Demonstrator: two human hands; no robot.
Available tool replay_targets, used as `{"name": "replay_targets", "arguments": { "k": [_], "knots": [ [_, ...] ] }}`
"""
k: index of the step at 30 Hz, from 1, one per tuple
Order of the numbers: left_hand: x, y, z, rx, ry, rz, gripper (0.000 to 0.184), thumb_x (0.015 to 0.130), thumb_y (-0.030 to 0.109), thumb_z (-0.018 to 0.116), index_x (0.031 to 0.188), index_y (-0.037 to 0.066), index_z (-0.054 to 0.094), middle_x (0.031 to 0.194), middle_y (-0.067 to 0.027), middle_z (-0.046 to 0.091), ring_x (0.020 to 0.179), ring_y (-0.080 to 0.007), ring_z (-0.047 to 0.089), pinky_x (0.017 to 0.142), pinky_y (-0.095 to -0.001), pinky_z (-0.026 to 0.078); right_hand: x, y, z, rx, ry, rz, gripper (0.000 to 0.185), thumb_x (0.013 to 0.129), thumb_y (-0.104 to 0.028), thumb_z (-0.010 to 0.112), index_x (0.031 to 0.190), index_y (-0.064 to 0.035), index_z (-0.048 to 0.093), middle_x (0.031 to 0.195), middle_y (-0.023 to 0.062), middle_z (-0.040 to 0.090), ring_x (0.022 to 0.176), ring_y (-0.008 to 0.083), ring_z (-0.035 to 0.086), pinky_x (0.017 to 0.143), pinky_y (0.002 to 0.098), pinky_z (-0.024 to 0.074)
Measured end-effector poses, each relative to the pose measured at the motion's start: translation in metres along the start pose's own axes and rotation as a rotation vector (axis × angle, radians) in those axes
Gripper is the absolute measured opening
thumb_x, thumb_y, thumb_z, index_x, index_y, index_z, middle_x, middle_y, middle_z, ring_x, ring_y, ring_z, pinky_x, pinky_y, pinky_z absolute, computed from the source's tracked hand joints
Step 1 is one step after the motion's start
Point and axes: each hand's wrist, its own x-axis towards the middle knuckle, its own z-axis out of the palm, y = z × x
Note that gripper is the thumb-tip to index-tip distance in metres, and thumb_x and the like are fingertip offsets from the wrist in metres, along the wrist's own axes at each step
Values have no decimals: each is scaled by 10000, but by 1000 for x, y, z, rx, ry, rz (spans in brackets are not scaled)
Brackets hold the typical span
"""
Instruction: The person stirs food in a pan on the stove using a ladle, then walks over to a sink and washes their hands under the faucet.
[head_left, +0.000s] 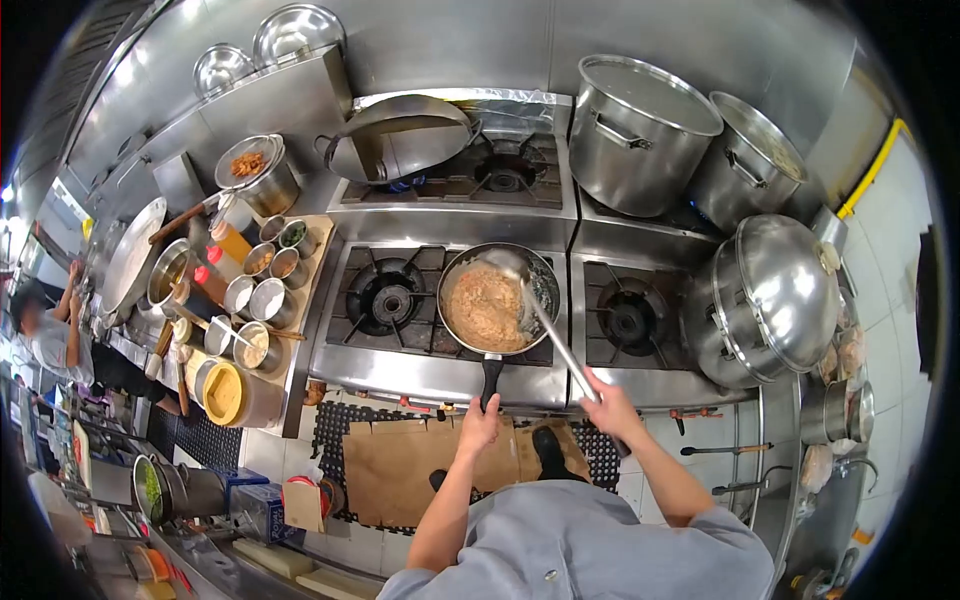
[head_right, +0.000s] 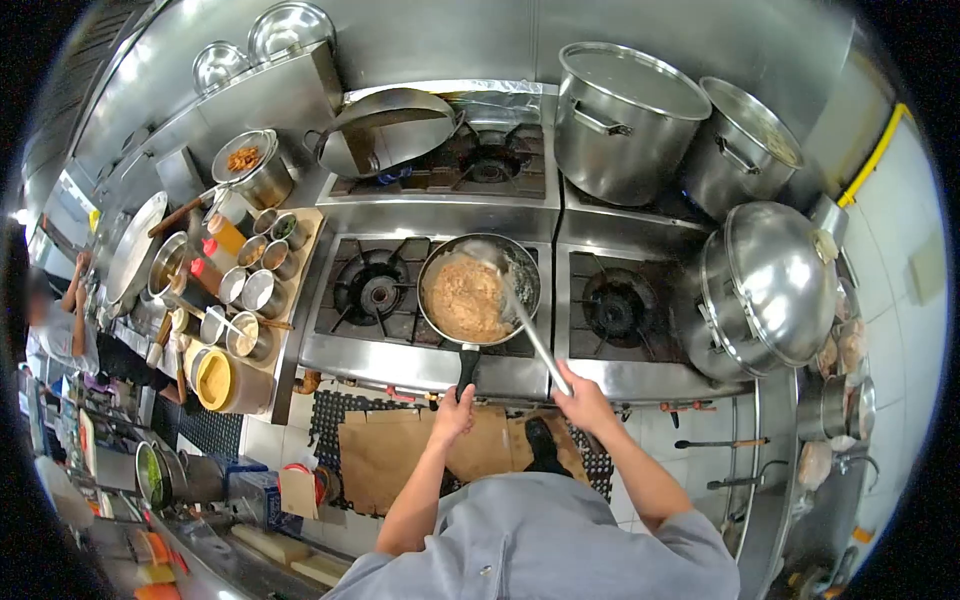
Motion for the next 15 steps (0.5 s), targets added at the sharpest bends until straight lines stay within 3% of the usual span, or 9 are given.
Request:
{"name": "replay_targets", "arguments": {
  "k": [6,8,9,12,14,15],
  "knots": [
    [-3,4,-3,22,20,-26,434,880,445,556,1050,61,448,636,-27,460,424,-109,419,365,-270,338,47,10,1,-6,-152,177,617,807,-137,605,1370,-83,358,626,141,543,517,166,467,538,314,437],
    [-4,2,-1,-5,6,-45,449,880,454,552,1070,60,450,637,-27,463,427,-110,424,371,-270,344,19,22,1,-84,-155,-183,614,803,-126,607,1370,-102,373,670,158,576,528,153,488,543,308,446],
    [-4,3,-2,0,1,-31,462,879,465,546,1074,58,449,640,-28,466,426,-112,426,374,-268,351,8,17,-3,-87,-161,-184,614,803,-126,607,1370,-102,373,670,158,576,528,153,488,543,308,446],
    [-4,-3,0,24,12,-11,458,873,485,539,1028,64,446,621,-25,469,420,-114,436,368,-269,363,-41,-21,-28,-191,-226,-76,589,805,-123,607,1355,-89,399,708,139,605,546,133,522,552,292,460],
    [-4,-3,0,48,30,14,445,868,493,539,978,72,443,599,-21,469,414,-113,443,359,-271,367,-61,-53,-31,41,-276,256,570,802,-122,612,1337,-68,422,795,148,640,557,118,545,558,278,469],
    [-5,-1,1,51,27,17,451,869,497,535,980,68,446,606,-25,477,416,-115,447,361,-271,372,-62,-49,-30,98,-307,315,568,803,-130,615,1332,-54,424,896,166,661,557,100,551,559,261,475]
  ]
}}
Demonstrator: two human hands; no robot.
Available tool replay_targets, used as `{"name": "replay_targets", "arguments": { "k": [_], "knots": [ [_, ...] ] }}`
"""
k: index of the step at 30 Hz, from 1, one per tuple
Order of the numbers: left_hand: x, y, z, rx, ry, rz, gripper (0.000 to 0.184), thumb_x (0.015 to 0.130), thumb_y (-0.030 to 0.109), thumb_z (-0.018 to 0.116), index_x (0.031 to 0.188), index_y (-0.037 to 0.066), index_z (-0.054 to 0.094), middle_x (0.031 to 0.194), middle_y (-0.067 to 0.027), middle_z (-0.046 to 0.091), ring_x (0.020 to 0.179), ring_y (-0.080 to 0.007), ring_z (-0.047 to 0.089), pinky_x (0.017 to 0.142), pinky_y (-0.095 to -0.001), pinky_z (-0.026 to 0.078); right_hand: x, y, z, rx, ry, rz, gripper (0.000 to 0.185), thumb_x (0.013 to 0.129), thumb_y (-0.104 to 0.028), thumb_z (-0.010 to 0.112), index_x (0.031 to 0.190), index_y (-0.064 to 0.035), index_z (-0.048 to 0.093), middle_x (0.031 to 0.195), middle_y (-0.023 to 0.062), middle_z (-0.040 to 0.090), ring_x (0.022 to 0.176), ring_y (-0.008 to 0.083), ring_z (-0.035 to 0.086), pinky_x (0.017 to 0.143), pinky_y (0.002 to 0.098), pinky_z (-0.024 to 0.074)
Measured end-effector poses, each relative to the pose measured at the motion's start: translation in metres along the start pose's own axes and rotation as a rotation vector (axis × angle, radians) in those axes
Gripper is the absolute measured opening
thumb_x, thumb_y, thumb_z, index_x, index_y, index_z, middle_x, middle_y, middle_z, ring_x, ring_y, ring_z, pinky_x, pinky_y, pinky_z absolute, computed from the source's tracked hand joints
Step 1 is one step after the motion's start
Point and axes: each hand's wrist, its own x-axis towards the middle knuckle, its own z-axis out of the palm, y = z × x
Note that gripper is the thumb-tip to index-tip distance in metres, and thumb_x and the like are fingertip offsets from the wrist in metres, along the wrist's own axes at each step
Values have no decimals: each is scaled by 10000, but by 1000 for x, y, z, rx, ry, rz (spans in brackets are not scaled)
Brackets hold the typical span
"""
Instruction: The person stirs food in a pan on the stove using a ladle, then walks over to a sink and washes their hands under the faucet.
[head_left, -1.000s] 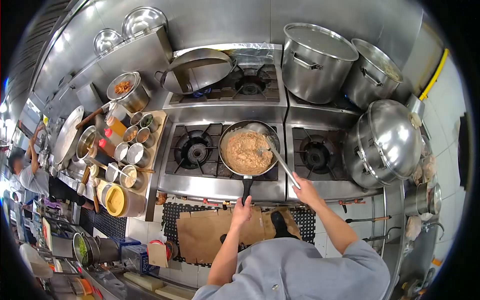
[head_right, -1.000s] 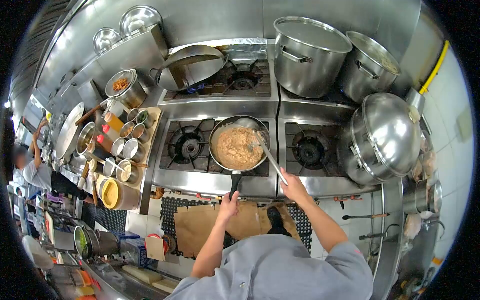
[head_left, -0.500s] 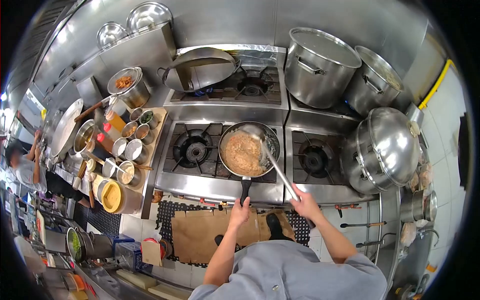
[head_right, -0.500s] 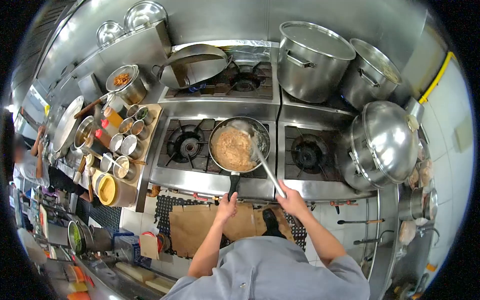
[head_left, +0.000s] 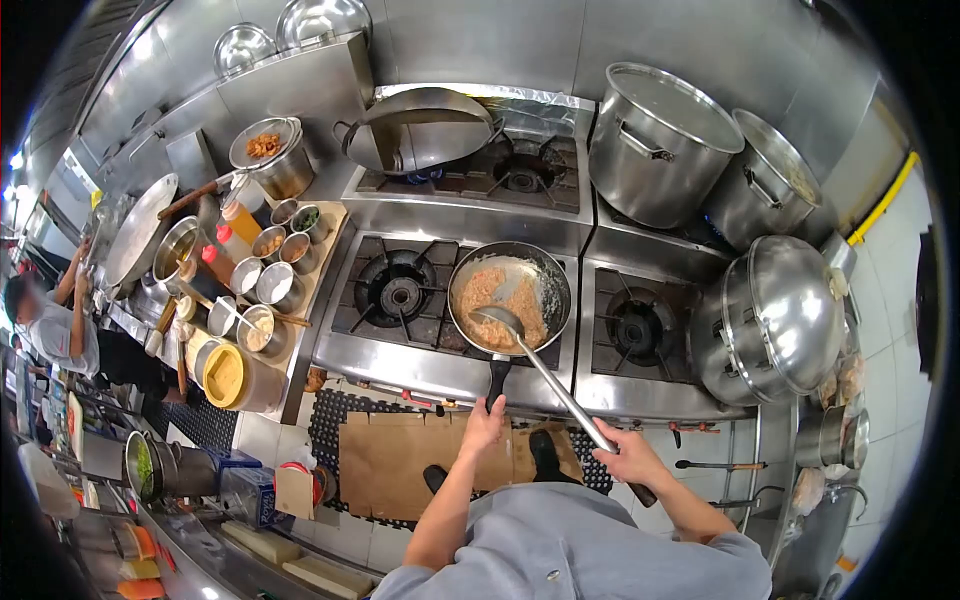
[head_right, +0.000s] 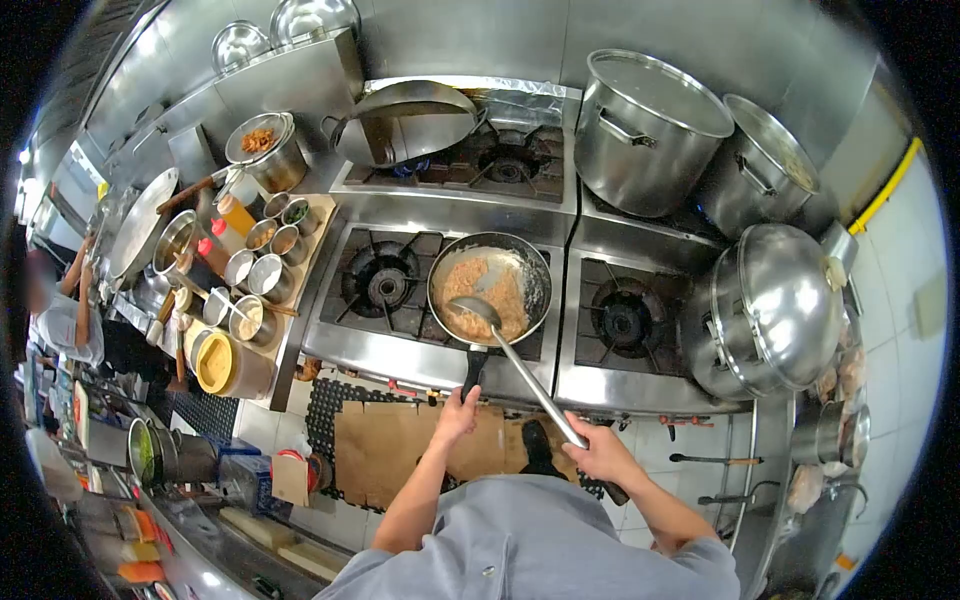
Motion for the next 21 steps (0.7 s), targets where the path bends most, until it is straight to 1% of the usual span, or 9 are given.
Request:
{"name": "replay_targets", "arguments": {
  "k": [3,7,12,13,15,17,19,20,21],
  "knots": [
    [7,-7,-2,13,4,11,462,869,504,530,969,58,459,618,-31,494,425,-120,462,365,-273,382,35,25,2,-67,-15,-19,570,795,-130,619,1325,-47,427,957,202,653,589,124,572,598,277,484],
    [-2,11,-6,67,19,-21,439,880,465,535,972,40,476,628,-26,487,445,-122,457,398,-271,392,77,39,2,-145,242,-358,543,788,-140,608,1298,-36,451,874,220,632,730,244,620,717,333,476],
    [35,-53,-7,184,199,165,440,875,466,542,944,35,481,627,-30,492,444,-122,459,401,-276,384,83,42,18,-210,348,-308,566,800,-121,578,1327,-19,399,951,277,602,881,366,619,782,355,472],
    [14,-24,-7,109,137,89,445,873,469,544,948,34,484,628,-32,497,448,-124,466,404,-277,389,93,59,32,-134,365,-333,572,800,-99,576,1338,-32,393,756,241,558,706,219,585,719,329,473],
    [7,-10,-8,35,77,21,450,870,472,545,951,33,487,628,-35,503,452,-125,473,408,-278,395,89,69,48,-156,346,-369,575,800,-98,591,1339,-37,399,719,184,563,647,179,556,686,317,479],
    [20,-29,-8,219,128,70,640,854,552,510,1156,-13,497,721,-124,613,581,-207,587,538,-332,472,79,61,41,-88,255,-302,587,791,-104,616,1342,-66,416,707,111,586,550,126,531,581,287,475],
    [9,-12,-9,184,107,27,636,857,552,503,1139,-18,502,707,-131,604,551,-205,581,508,-328,462,48,15,20,58,26,70,575,797,-147,616,1324,-31,417,1043,268,605,968,328,616,857,318,443],
    [10,-14,-9,188,123,42,626,856,549,508,1123,-18,505,691,-124,597,534,-204,574,493,-325,455,59,29,20,-91,155,-215,572,801,-138,615,1331,-53,419,1066,243,612,968,300,623,849,301,450],
    [9,-17,-9,190,136,55,617,855,545,513,1108,-17,508,674,-118,590,517,-203,566,477,-322,449,70,29,15,-122,173,-181,563,803,-142,611,1328,-61,424,1074,238,608,953,294,627,843,302,458]
  ]
}}
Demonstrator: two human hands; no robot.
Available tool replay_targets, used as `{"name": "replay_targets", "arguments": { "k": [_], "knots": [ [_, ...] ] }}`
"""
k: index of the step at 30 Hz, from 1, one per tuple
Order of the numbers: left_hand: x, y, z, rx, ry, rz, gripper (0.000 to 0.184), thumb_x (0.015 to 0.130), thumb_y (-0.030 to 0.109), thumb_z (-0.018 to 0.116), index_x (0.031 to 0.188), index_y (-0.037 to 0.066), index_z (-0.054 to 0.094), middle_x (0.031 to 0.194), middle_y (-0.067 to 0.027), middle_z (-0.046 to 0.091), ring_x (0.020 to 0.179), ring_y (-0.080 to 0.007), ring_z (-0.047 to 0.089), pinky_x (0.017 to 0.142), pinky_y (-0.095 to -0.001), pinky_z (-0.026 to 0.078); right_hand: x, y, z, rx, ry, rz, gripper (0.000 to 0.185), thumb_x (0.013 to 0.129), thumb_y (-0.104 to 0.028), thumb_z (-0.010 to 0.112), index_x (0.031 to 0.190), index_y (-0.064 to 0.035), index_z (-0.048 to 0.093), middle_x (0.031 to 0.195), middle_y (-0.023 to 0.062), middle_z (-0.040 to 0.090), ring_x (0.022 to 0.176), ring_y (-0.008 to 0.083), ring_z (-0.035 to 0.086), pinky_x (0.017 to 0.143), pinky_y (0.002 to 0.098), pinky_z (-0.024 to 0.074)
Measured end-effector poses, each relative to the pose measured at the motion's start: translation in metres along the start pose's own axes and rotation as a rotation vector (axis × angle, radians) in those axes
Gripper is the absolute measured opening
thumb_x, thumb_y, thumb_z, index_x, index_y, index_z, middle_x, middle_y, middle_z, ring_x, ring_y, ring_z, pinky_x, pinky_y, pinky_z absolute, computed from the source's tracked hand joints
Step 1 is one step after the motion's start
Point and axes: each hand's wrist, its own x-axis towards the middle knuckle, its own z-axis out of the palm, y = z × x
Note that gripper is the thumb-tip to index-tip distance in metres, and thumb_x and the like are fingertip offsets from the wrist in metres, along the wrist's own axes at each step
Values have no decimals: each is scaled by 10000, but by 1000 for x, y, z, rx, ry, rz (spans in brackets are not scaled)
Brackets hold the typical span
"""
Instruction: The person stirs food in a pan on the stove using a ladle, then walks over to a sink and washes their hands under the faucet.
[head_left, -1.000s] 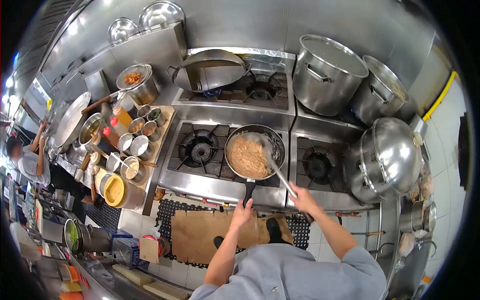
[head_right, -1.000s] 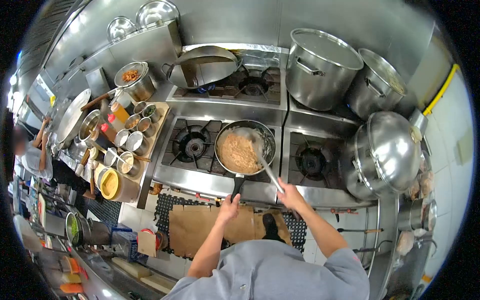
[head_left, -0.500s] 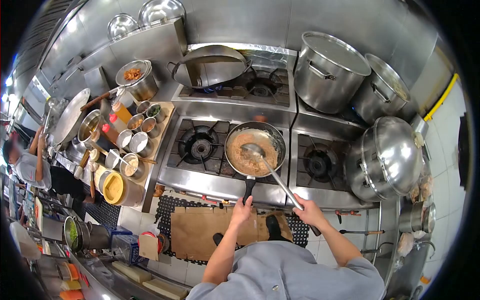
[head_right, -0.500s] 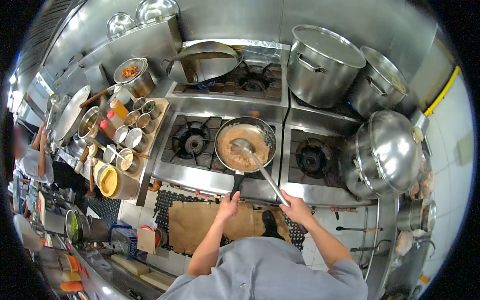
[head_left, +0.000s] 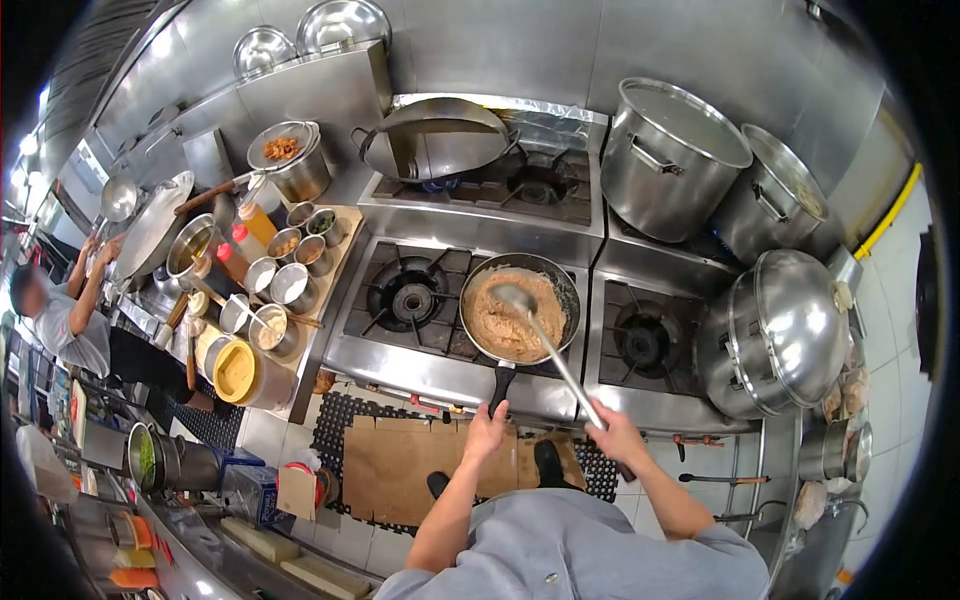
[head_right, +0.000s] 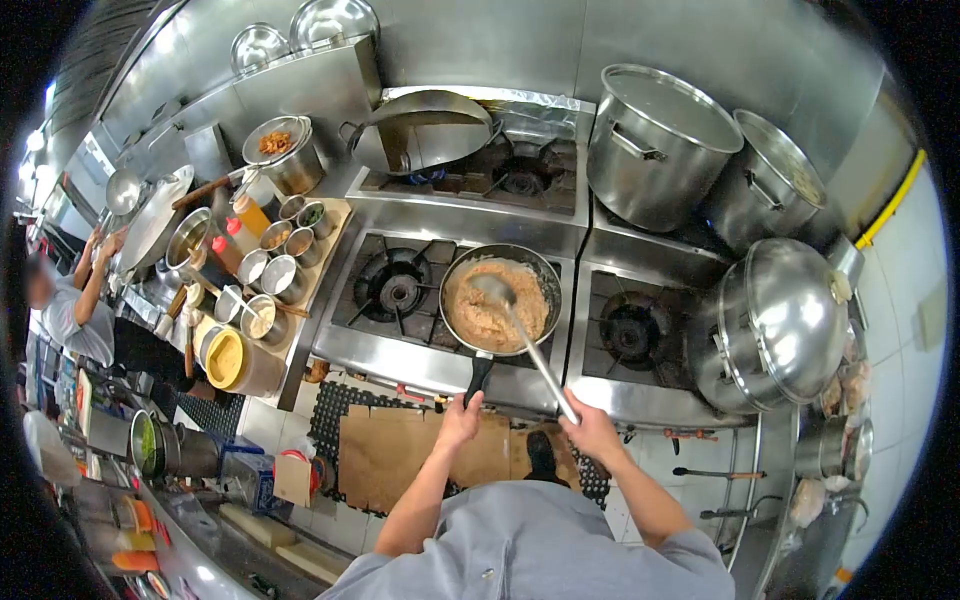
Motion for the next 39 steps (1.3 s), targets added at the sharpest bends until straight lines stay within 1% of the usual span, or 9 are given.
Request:
{"name": "replay_targets", "arguments": {
  "k": [3,6,8,12,18,23,25,28,39],
  "knots": [
    [-4,6,-2,-113,-58,-15,469,868,487,543,988,36,501,632,-35,515,459,-117,472,405,-273,375,52,8,-10,-89,185,-290,555,805,-150,606,1326,-72,429,992,250,618,871,304,638,792,331,477],
    [1,6,-2,-133,-87,-6,468,868,486,544,1002,40,498,627,-31,503,451,-113,458,397,-267,361,76,-7,-18,-172,0,52,551,807,-146,592,1329,-83,423,902,262,609,806,334,638,744,365,481],
    [-6,19,-3,-112,-73,1,468,870,485,542,1010,41,495,623,-28,496,447,-113,454,395,-267,363,81,22,-14,-247,7,-343,563,806,-139,588,1339,-96,412,818,255,595,725,328,629,697,377,476],
    [0,9,-1,-90,-78,-1,470,873,487,533,1020,43,491,629,-30,494,446,-121,460,396,-270,381,34,21,-38,-207,-26,-517,589,800,-169,615,1346,-101,406,784,189,620,652,264,601,668,344,479],
    [-7,21,0,-150,-94,-60,458,870,482,543,988,40,505,580,-12,490,451,-117,484,405,-267,388,-32,-43,-62,-49,-326,228,585,803,-183,623,1344,-105,416,718,130,606,614,175,552,641,312,468],
    [-13,20,-8,-48,-19,32,483,873,484,529,1001,19,534,640,-84,563,553,-202,563,513,-329,447,8,2,-35,-220,-28,-193,584,792,-143,599,1337,-79,400,882,246,622,780,406,595,712,381,472],
    [-17,1,-5,60,61,104,522,877,492,505,1020,-8,553,801,-206,627,767,-340,619,692,-408,467,15,19,-28,-180,42,-238,586,795,-144,597,1340,-72,395,907,252,616,801,401,597,732,380,471],
    [-27,-12,9,-6,70,44,521,881,487,500,1029,-10,548,854,-234,625,818,-363,615,714,-423,463,18,40,-11,-180,144,-279,596,805,-143,585,1353,-52,369,973,270,594,870,402,591,781,380,464],
    [-4,-7,20,-91,74,84,466,883,450,524,992,-3,538,650,-96,580,573,-195,565,540,-329,444,1,17,-29,-74,47,-166,575,795,-144,602,1333,-70,413,868,252,611,726,333,631,691,360,482]
  ]
}}
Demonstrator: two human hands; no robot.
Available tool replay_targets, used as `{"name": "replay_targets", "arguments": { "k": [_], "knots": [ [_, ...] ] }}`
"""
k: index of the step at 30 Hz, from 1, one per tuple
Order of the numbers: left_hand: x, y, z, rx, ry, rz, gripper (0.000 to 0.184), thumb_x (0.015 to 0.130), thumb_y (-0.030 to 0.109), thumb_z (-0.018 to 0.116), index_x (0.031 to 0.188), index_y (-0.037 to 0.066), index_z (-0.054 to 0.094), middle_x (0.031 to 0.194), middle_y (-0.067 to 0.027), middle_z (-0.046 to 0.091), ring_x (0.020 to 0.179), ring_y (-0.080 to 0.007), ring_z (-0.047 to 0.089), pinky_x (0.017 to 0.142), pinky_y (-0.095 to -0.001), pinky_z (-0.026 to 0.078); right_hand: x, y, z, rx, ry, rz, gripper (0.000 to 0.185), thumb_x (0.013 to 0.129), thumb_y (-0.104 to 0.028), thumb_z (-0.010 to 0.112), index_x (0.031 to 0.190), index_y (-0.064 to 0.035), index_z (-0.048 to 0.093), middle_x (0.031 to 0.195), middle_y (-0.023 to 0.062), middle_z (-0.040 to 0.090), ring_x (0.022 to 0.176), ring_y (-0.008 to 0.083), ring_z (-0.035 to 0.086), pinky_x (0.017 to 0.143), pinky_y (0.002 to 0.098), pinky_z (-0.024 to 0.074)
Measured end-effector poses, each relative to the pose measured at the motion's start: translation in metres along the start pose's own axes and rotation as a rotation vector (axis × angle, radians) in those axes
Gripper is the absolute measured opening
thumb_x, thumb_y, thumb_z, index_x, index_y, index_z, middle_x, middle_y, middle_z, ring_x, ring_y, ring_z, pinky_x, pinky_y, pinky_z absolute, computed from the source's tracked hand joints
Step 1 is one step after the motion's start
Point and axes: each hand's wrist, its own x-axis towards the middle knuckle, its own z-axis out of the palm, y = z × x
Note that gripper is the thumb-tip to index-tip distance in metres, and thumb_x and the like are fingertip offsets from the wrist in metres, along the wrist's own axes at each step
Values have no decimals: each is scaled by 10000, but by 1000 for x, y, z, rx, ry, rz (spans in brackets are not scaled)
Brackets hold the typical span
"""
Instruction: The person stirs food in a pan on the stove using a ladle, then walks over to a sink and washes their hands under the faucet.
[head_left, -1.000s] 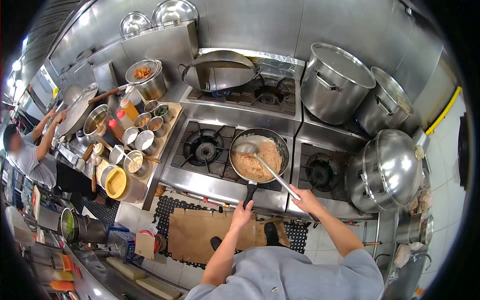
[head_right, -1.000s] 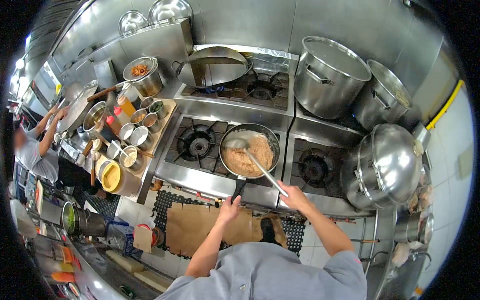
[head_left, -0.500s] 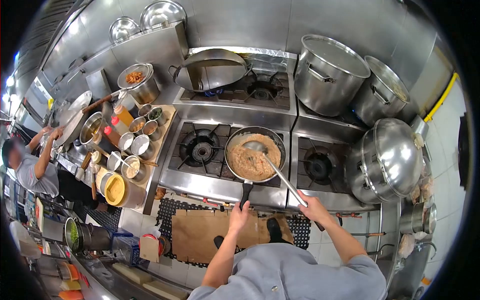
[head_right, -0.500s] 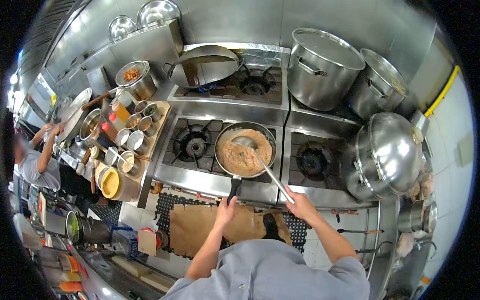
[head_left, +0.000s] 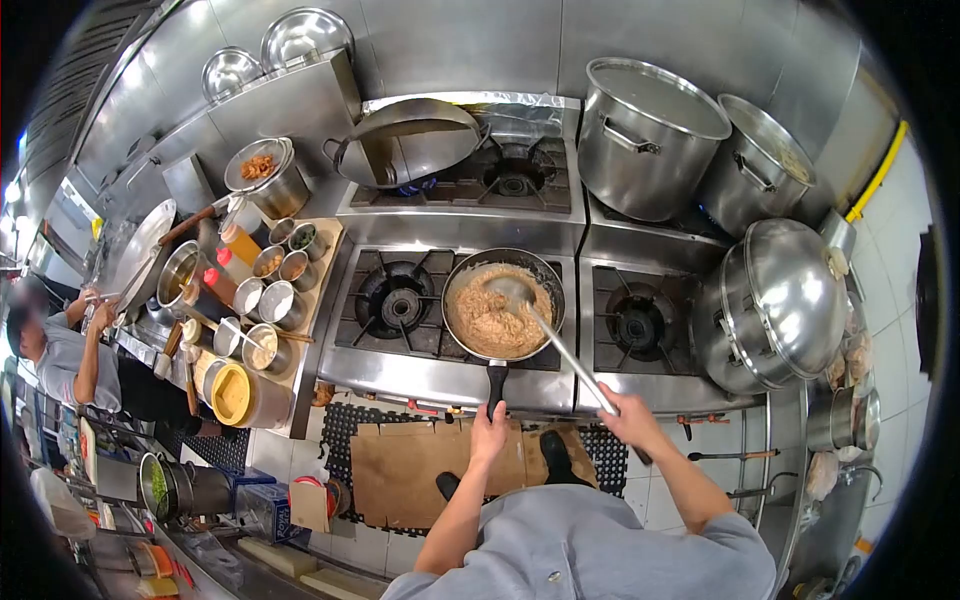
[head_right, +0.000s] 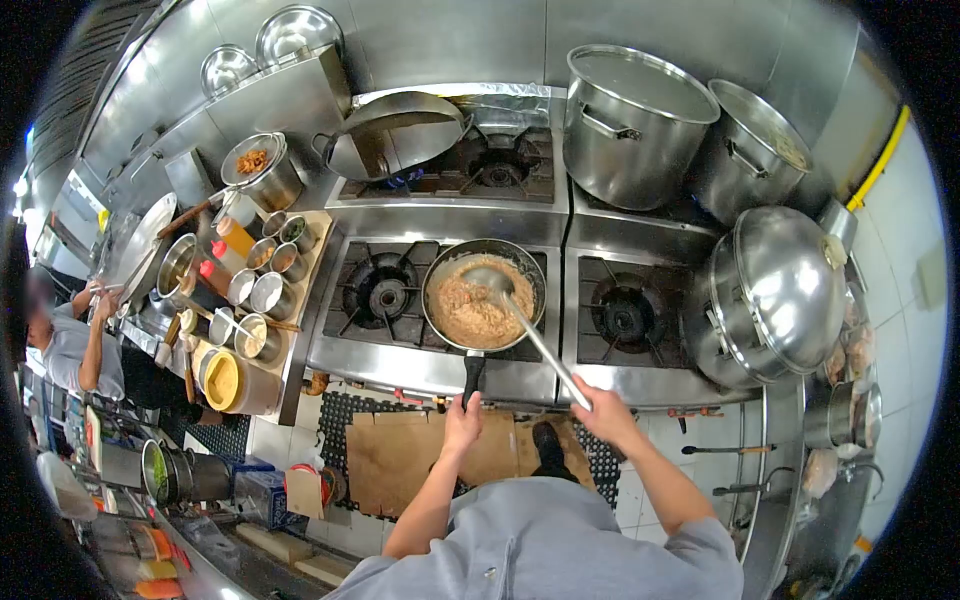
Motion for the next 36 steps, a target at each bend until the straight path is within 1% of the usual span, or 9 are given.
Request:
{"name": "replay_targets", "arguments": {
  "k": [2,5,11,18,23,26,29,33,36],
  "knots": [
    [-3,-6,0,-82,-19,21,347,893,394,545,928,53,492,572,5,463,412,-86,418,357,-256,324,33,18,6,-82,59,-85,578,794,-149,598,1337,-82,411,830,253,609,685,323,628,670,355,484],
    [-1,-1,-5,-21,-67,-85,476,872,466,534,985,3,542,651,-87,571,557,-182,551,523,-320,434,72,32,23,-43,106,-85,578,794,-140,577,1345,-102,405,814,270,594,686,353,613,670,366,482],
    [5,-7,-8,-25,-83,-42,485,864,475,541,972,3,536,653,-85,569,547,-176,541,511,-314,431,33,-20,-5,-124,-218,-43,606,791,-145,606,1356,-101,391,912,261,612,784,353,621,730,360,476],
    [-3,10,-11,-159,-137,-106,439,880,447,545,977,20,515,596,-38,517,474,-128,485,422,-280,380,-21,-46,-38,-102,-325,190,573,798,-149,607,1338,-96,420,1020,245,609,865,343,627,781,346,471],
    [0,10,-10,-182,-129,-121,340,895,411,544,956,88,459,593,-10,447,386,-102,391,335,-256,308,15,-10,-14,-169,-142,16,564,799,-143,597,1332,-87,421,894,226,616,772,376,604,724,393,470],
    [2,4,-6,-196,-120,-113,339,897,408,541,977,90,453,596,-11,447,388,-102,393,334,-257,305,32,25,16,-141,82,-100,580,802,-110,598,1341,-54,389,983,264,589,879,397,584,790,377,463],
    [2,4,-6,-118,-93,-108,415,890,441,535,990,40,498,574,-25,498,431,-117,458,393,-278,356,33,37,61,-17,172,-93,539,834,-128,555,1339,-41,388,903,254,597,800,403,589,749,408,466],
    [4,7,-8,-131,-97,-107,428,888,446,534,1003,36,491,575,-23,495,427,-116,458,382,-278,358,8,13,47,177,-12,76,594,815,-155,598,1356,-52,376,955,229,626,819,272,625,789,329,467],
    [-3,15,-12,-153,-137,-124,431,887,441,536,1028,38,479,579,-20,491,431,-111,460,375,-270,357,23,-3,10,30,-52,96,565,814,-152,600,1347,-116,416,969,209,626,800,248,615,758,301,469]
  ]
}}
